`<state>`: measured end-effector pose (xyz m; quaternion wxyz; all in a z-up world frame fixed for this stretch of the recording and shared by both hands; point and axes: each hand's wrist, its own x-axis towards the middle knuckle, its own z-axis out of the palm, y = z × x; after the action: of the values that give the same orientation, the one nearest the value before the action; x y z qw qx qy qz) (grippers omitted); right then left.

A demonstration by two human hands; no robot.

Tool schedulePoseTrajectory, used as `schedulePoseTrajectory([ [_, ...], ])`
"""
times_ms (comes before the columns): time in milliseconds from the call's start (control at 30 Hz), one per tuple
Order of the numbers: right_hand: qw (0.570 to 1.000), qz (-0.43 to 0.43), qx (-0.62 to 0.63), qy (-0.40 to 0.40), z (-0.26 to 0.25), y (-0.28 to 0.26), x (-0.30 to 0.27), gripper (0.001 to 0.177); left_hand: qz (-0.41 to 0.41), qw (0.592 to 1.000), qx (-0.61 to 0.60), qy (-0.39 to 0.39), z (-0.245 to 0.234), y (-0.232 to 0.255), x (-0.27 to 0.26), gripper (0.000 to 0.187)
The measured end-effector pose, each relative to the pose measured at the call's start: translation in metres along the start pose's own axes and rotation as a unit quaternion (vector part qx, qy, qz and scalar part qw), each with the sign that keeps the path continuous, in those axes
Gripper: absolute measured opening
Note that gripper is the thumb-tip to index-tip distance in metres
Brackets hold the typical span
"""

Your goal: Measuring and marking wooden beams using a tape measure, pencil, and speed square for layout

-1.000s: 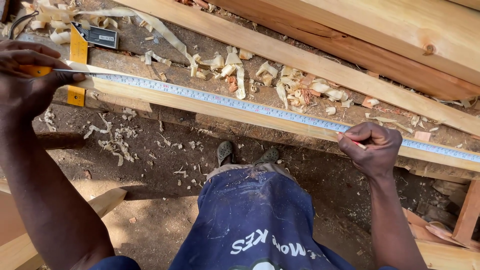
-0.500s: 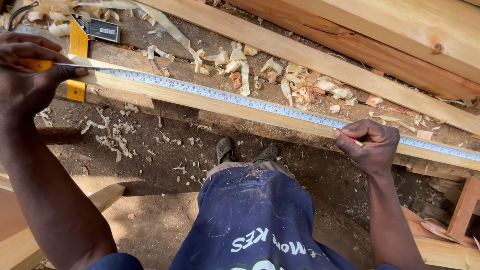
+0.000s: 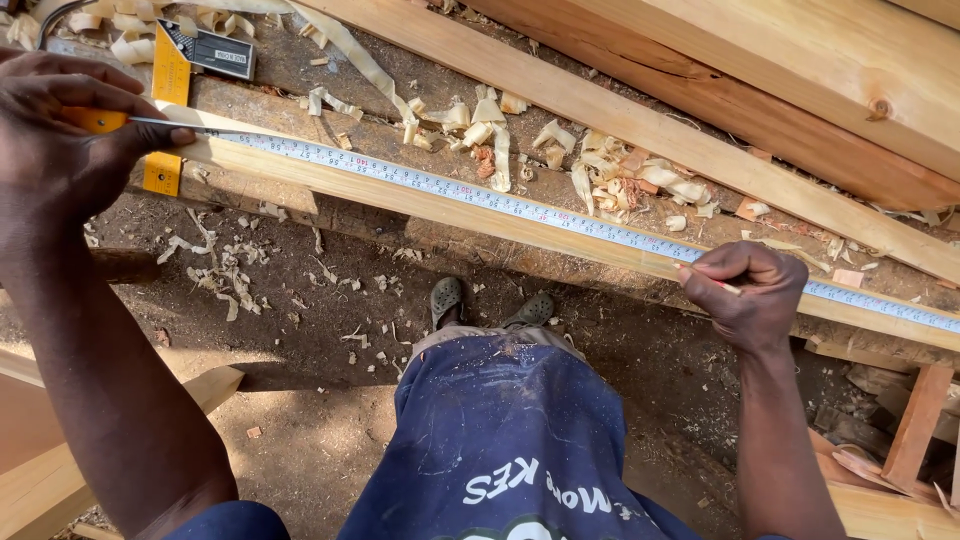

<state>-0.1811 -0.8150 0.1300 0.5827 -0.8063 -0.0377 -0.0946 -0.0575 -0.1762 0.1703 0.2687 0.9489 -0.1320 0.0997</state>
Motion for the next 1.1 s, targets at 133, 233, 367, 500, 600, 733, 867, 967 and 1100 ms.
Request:
schedulePoseTrajectory([
  [133,0.998,-0.060,-0.025,0.006,0.016,0.010,0.005,0.021,-0.008,1.000,0.008,0.000,-0.004,0.010,0.001,0.029],
  [233,0.997,-0.052,-0.053,0.006,0.029,0.005,0.005,0.018,-0.004,1.000,0.014,-0.014,-0.009,0.021,0.004,0.026],
  [367,0.997,-0.040,-0.066,0.002,0.036,-0.001,0.007,0.017,-0.022,1.000,-0.011,-0.015,-0.006,0.019,0.004,0.022],
  [500,0.994,-0.047,-0.095,-0.008,0.037,-0.003,0.008,0.018,-0.020,1.000,-0.004,-0.011,-0.005,0.016,0.002,0.023],
  [600,0.995,-0.040,-0.087,-0.027,0.033,-0.002,0.009,0.018,-0.007,1.000,-0.003,-0.006,-0.005,0.014,0.002,0.024],
  [733,0.999,-0.012,0.000,-0.031,0.031,-0.011,0.012,0.026,0.018,1.000,0.014,-0.007,-0.008,0.014,0.001,0.028],
  [867,1.000,-0.015,-0.004,-0.020,0.042,-0.013,0.015,0.025,0.015,1.000,0.023,0.003,-0.009,0.014,0.001,0.025],
  [967,1.000,-0.025,-0.007,-0.009,0.057,-0.013,0.017,0.024,0.042,0.997,0.069,0.013,-0.007,0.010,0.000,0.029],
  [1100,0.997,-0.044,-0.061,-0.009,0.076,-0.016,0.022,0.020,0.047,0.998,0.037,0.028,-0.005,0.006,0.000,0.028],
])
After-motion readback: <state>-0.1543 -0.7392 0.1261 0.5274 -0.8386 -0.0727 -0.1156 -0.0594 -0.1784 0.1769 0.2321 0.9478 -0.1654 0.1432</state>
